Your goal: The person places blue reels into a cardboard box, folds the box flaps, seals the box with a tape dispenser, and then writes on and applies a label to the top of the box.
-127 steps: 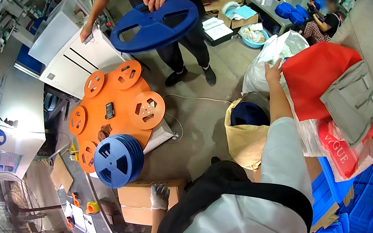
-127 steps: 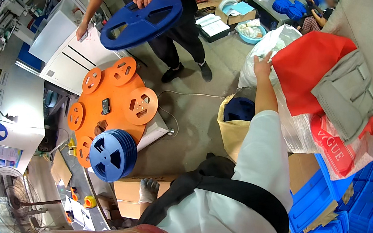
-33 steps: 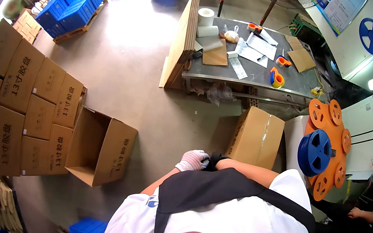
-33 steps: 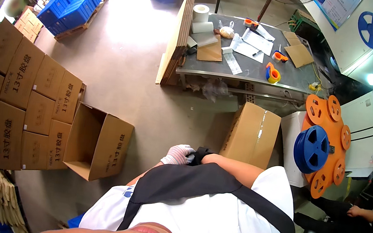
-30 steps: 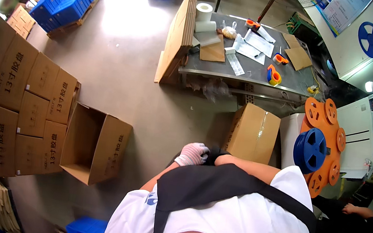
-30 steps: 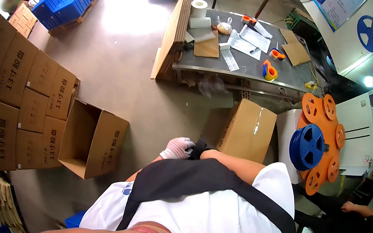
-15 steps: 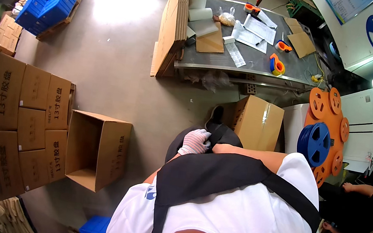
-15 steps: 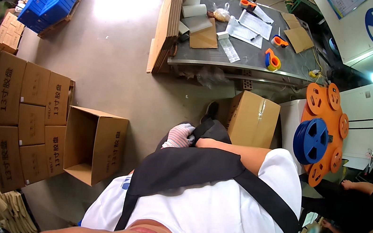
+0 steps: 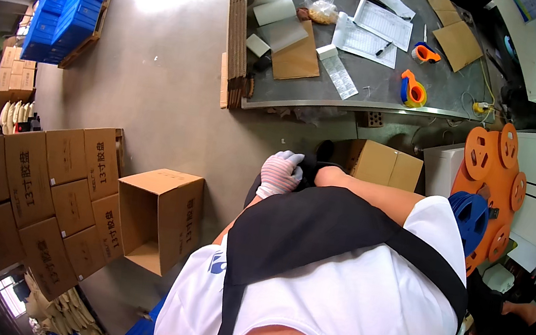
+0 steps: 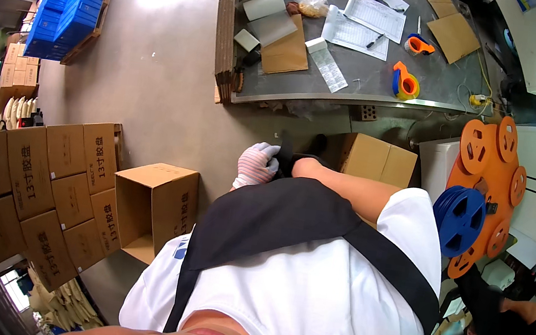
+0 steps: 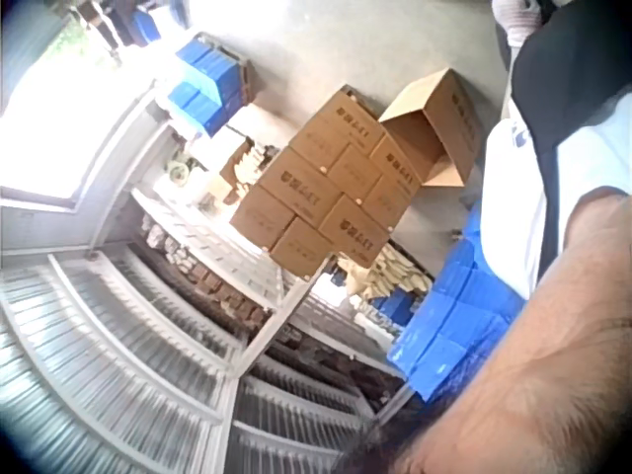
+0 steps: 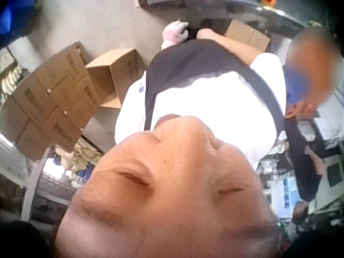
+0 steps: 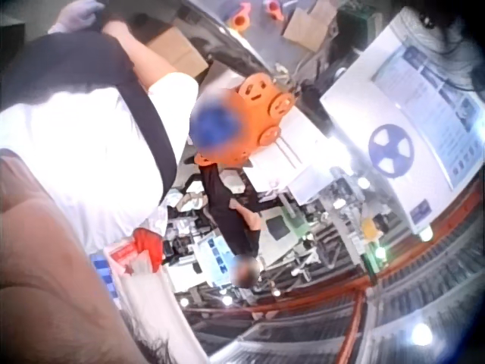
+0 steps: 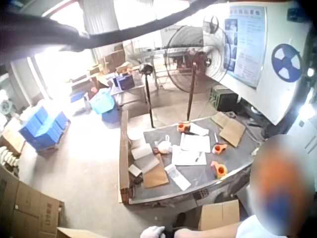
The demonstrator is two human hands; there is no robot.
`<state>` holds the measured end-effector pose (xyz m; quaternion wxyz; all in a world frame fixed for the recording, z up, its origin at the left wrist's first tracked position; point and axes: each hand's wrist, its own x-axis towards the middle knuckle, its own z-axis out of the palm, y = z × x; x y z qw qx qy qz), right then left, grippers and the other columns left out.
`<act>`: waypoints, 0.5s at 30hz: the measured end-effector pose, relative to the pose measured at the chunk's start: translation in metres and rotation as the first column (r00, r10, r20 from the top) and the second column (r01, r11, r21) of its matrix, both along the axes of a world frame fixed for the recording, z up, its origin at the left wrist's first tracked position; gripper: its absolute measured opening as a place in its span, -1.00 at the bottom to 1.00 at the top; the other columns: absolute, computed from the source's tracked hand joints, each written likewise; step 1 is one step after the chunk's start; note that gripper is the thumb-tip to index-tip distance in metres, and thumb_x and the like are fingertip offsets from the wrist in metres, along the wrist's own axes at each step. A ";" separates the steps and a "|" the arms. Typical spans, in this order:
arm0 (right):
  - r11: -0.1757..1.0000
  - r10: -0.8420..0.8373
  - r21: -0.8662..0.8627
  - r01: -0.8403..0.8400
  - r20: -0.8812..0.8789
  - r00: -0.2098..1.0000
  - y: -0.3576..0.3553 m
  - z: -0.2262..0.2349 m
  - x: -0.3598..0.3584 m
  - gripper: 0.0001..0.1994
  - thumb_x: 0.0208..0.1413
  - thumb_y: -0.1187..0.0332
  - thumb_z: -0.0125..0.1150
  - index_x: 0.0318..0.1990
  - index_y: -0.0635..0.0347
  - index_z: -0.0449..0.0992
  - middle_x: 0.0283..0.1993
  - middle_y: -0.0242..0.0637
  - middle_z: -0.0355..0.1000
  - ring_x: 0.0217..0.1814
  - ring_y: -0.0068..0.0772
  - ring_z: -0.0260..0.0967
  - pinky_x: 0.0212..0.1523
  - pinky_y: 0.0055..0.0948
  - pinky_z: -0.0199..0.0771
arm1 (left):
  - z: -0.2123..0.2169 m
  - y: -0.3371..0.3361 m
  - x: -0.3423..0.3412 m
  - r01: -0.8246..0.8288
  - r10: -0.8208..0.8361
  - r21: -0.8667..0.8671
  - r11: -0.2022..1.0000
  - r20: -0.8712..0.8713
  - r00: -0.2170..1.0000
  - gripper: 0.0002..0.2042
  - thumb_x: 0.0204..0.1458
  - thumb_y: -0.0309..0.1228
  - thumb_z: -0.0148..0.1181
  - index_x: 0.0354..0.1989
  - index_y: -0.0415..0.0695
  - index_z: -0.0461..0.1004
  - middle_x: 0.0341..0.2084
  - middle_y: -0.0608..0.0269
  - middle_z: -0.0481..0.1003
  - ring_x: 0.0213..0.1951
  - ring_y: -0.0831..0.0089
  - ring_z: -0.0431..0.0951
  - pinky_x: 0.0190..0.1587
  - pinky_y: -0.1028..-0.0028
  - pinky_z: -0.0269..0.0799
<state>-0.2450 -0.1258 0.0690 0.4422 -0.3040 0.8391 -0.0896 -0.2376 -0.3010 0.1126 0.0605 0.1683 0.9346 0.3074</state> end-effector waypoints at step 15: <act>0.716 -0.453 -0.438 0.544 0.301 0.839 0.082 0.118 -0.063 -0.81 0.09 0.16 -0.02 -0.29 0.04 0.35 -0.37 -0.13 0.39 -0.25 -0.01 0.42 -0.20 -0.16 0.37 | 0.014 0.078 -0.135 0.360 -0.350 -0.055 0.931 0.140 0.926 -0.68 -0.21 -0.45 0.13 -0.18 -0.06 0.52 -0.39 0.13 0.48 -0.25 0.11 0.47 -0.19 0.25 0.42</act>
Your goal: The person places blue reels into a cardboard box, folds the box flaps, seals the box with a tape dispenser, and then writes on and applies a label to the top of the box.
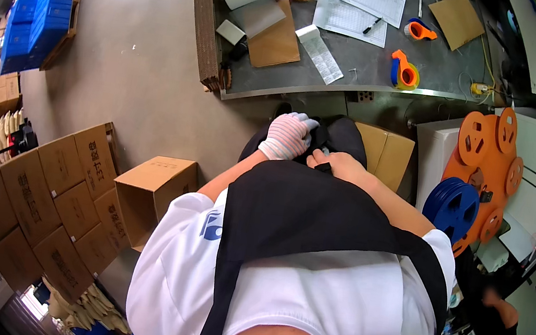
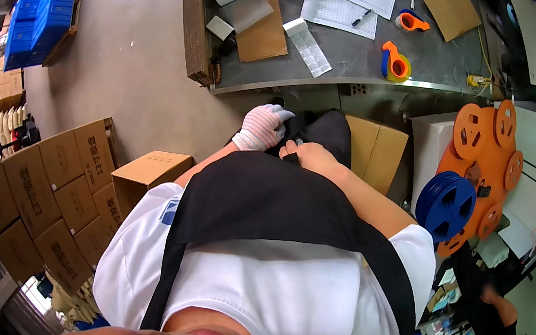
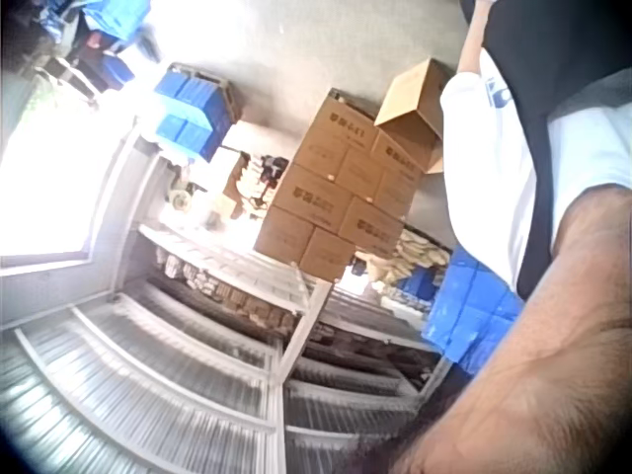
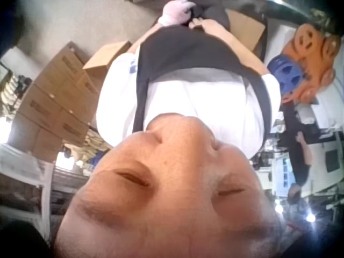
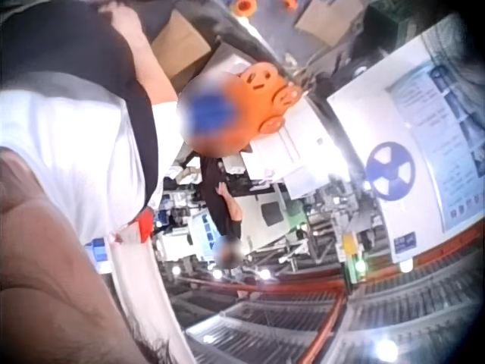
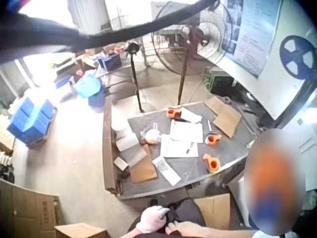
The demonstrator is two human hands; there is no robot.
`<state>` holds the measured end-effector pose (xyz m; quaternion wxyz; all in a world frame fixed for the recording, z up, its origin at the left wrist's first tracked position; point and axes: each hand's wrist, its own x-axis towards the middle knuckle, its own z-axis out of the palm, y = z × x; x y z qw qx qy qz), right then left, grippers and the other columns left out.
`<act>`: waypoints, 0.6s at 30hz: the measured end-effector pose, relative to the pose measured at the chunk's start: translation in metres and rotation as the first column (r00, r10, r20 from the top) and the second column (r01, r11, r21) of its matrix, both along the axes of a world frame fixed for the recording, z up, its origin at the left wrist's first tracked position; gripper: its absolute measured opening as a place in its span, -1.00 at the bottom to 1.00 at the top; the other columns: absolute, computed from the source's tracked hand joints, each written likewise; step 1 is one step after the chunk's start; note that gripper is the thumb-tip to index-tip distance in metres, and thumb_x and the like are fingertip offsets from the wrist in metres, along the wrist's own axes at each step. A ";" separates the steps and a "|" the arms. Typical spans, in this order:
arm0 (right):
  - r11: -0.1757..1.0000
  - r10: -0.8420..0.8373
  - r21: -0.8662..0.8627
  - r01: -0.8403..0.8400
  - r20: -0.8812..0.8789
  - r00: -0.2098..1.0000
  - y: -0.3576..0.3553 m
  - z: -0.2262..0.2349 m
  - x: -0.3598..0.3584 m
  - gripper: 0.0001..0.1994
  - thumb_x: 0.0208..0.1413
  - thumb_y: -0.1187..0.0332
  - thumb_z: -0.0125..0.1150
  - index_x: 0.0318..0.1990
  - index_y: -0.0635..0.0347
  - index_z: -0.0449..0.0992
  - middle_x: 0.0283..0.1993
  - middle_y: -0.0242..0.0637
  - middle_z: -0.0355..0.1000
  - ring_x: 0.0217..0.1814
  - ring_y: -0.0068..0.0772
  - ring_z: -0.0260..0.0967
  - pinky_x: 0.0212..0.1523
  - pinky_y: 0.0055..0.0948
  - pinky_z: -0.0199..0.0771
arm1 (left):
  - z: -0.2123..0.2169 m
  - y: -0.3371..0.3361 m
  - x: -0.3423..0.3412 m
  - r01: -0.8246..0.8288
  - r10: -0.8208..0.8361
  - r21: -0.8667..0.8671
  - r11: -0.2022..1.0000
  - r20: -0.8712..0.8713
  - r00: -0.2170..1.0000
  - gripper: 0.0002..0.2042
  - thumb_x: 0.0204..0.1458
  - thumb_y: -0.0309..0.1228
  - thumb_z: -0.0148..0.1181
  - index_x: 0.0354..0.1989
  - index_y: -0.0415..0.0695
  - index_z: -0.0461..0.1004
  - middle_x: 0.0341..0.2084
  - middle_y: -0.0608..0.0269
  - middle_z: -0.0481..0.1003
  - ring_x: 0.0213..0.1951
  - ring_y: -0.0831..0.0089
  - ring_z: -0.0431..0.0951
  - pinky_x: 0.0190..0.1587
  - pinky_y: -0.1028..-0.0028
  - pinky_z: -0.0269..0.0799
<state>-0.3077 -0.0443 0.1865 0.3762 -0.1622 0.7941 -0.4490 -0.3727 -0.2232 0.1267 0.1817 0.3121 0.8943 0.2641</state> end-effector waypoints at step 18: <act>0.887 0.242 0.360 -0.291 0.174 0.955 0.000 -0.040 -0.049 -0.57 0.05 0.04 0.07 -0.08 0.21 0.45 -0.13 0.01 0.48 -0.09 0.01 0.46 -0.09 -0.17 0.45 | -0.012 0.005 -0.052 0.137 -0.179 0.254 0.957 0.150 0.972 -0.71 -0.20 -0.50 0.14 -0.22 -0.09 0.54 -0.40 0.08 0.51 -0.28 0.08 0.50 -0.20 0.21 0.43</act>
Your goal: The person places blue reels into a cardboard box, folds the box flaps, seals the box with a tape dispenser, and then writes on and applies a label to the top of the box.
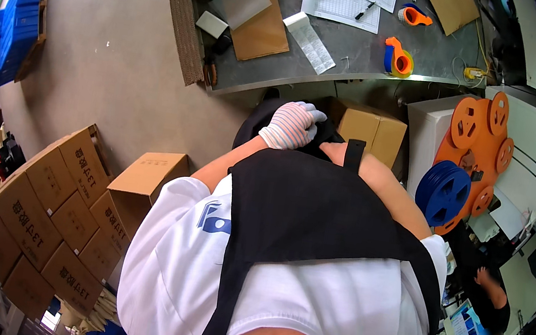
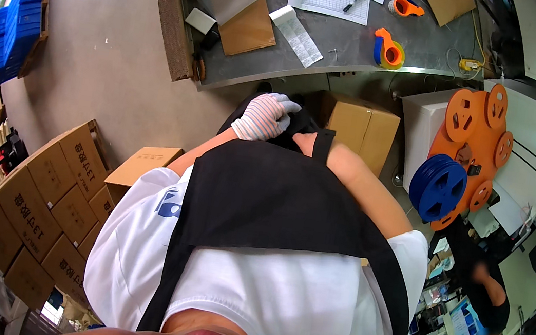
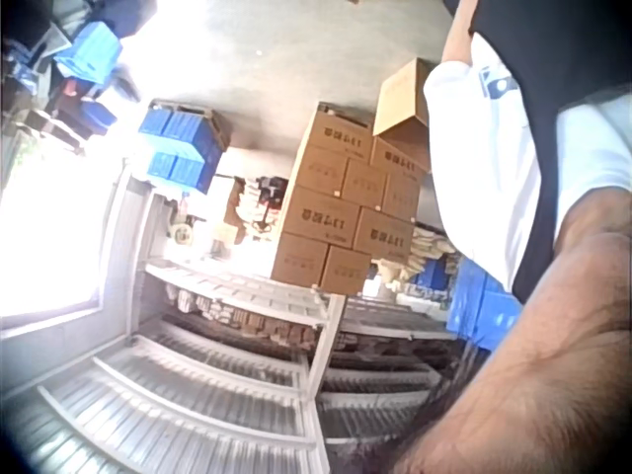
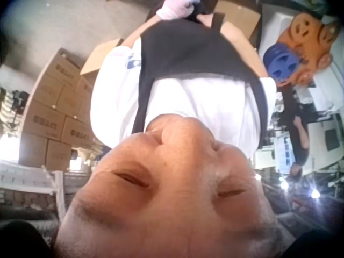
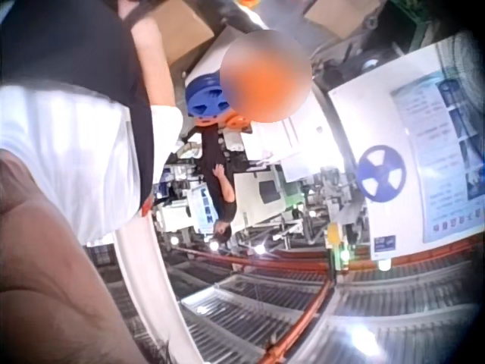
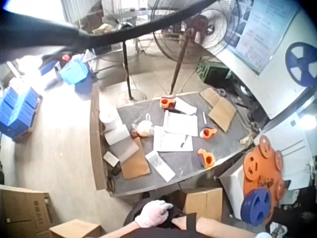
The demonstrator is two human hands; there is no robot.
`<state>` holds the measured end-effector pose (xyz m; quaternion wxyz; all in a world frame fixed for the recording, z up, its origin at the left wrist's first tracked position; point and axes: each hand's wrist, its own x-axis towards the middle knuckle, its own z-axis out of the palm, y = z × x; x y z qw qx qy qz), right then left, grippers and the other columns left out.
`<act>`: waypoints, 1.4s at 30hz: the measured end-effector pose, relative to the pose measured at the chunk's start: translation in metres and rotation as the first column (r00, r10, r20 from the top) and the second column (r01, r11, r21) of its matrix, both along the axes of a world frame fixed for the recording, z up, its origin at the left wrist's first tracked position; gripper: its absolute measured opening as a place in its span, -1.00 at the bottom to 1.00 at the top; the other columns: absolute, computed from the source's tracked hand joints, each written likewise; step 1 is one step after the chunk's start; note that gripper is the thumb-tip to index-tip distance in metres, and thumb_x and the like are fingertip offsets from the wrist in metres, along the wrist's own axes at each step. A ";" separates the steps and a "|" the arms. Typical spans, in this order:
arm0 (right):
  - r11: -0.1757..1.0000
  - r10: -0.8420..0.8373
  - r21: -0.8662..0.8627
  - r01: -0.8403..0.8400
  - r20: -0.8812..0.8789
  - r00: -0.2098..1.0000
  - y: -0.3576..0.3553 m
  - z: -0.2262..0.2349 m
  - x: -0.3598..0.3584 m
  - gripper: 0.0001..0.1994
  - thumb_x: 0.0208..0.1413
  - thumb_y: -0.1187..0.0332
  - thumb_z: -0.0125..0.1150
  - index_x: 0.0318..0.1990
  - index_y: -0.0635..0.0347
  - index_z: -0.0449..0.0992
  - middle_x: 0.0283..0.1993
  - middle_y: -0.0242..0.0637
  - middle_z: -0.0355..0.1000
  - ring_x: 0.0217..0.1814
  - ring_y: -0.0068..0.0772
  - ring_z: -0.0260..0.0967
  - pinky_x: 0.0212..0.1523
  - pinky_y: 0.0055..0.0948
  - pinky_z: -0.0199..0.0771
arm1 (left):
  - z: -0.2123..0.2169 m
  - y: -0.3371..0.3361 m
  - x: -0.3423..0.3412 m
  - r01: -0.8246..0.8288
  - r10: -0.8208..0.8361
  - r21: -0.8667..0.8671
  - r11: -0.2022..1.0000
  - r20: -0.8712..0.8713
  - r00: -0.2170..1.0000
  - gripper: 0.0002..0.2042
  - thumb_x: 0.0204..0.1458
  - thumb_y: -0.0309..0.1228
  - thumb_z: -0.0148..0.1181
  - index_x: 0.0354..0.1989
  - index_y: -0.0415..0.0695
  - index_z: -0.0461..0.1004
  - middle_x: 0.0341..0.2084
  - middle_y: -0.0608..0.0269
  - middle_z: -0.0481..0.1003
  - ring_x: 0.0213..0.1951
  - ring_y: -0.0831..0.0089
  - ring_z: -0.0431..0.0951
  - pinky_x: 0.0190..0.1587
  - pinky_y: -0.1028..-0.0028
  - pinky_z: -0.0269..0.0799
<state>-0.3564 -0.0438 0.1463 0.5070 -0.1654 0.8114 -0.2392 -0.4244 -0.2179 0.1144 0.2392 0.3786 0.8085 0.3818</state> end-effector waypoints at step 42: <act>-0.536 -0.829 -0.664 0.521 0.296 -0.474 0.092 -0.302 -0.060 -0.84 0.22 0.37 0.11 -0.12 0.21 0.44 -0.22 -0.38 0.43 -0.27 -0.60 0.34 -0.17 -0.57 0.37 | -0.306 0.058 -0.095 -0.088 0.114 0.093 0.992 -0.325 0.939 -0.81 -0.11 -0.38 0.24 -0.33 -0.14 0.43 -0.15 0.09 0.48 -0.06 0.07 0.44 -0.05 0.16 0.37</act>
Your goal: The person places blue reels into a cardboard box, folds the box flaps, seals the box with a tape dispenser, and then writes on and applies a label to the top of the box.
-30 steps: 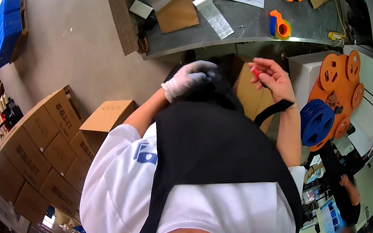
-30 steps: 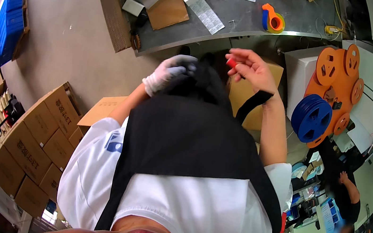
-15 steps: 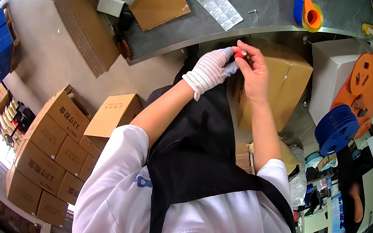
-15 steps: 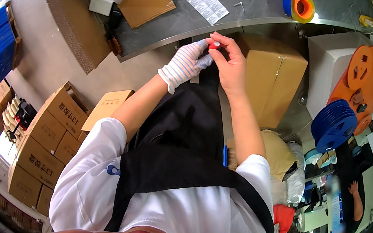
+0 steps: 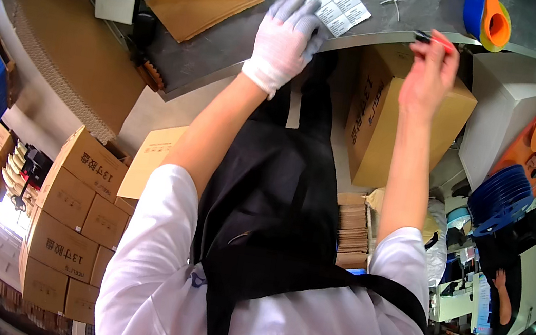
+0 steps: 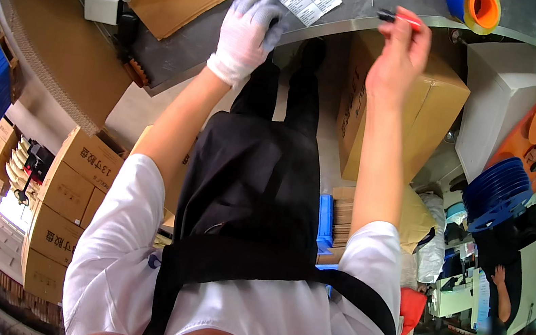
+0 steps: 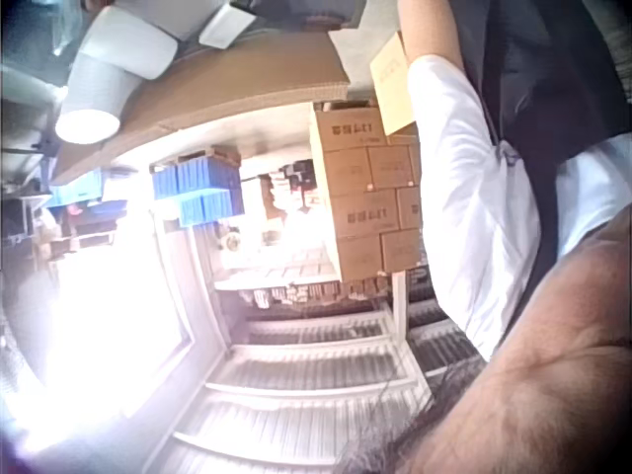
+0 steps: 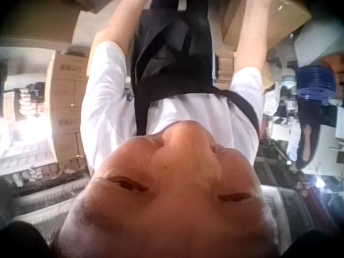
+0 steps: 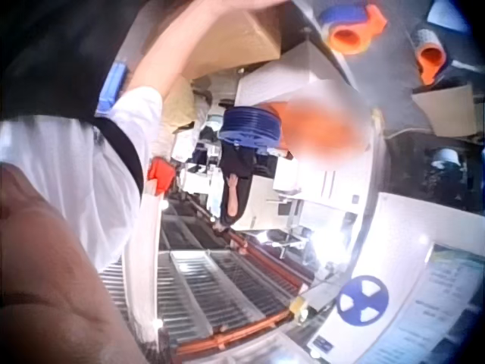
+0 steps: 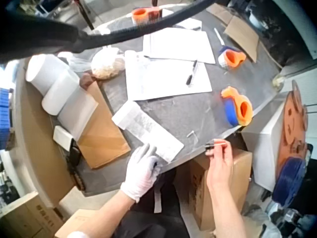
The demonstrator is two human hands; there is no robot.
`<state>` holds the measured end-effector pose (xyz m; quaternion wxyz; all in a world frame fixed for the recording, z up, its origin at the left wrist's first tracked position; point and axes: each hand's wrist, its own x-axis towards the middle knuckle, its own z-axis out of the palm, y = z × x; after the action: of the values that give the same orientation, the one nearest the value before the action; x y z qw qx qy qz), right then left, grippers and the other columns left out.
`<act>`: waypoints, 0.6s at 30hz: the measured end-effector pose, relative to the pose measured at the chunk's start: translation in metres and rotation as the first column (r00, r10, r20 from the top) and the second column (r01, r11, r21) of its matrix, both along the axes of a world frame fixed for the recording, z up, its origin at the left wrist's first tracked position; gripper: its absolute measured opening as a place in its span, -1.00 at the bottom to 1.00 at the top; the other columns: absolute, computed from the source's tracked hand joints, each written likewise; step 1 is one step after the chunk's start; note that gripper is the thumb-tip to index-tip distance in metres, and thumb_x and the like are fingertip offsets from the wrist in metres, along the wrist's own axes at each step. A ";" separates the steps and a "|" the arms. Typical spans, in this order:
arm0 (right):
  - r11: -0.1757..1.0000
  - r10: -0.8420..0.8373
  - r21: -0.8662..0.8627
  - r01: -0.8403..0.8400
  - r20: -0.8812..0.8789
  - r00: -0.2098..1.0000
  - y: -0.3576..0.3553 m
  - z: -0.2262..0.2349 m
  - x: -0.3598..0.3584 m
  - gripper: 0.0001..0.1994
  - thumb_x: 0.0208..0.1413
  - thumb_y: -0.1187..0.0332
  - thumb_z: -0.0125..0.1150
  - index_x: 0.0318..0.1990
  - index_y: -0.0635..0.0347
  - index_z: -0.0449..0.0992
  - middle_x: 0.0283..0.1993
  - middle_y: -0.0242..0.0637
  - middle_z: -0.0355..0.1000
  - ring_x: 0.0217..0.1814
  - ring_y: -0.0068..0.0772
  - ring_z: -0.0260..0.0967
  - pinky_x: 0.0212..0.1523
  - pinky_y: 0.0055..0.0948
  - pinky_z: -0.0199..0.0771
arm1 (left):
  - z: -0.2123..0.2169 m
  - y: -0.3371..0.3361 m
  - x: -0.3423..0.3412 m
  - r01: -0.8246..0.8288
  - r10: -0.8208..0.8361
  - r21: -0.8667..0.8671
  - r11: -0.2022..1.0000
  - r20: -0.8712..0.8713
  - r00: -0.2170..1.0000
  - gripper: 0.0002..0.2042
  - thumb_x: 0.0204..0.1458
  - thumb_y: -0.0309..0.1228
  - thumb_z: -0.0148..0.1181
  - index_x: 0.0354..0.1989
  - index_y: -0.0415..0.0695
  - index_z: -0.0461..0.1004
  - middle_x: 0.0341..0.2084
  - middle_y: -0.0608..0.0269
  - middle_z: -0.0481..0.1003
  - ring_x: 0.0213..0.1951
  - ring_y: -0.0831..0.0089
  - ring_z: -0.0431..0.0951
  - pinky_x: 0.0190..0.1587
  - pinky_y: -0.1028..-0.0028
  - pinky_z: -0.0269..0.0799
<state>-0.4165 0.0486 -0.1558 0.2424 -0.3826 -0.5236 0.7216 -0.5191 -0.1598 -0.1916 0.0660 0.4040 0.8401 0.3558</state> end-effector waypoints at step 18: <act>0.476 0.453 0.565 -0.674 0.500 0.739 -0.001 -0.062 -0.009 -0.83 0.07 0.42 0.16 -0.18 0.19 0.42 -0.28 -0.27 0.41 -0.21 -0.31 0.38 -0.20 -0.43 0.42 | -0.039 -0.008 -0.059 0.288 -0.305 -0.130 0.949 -0.135 0.943 -0.82 -0.11 -0.45 0.04 -0.33 -0.26 0.38 0.06 -0.12 0.37 0.13 -0.05 0.32 0.21 -0.05 0.16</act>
<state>-0.4260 0.0474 -0.2176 0.0401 -0.1582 -0.8862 0.4336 -0.5782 -0.1678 -0.2310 0.0758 0.5481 0.7902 0.2635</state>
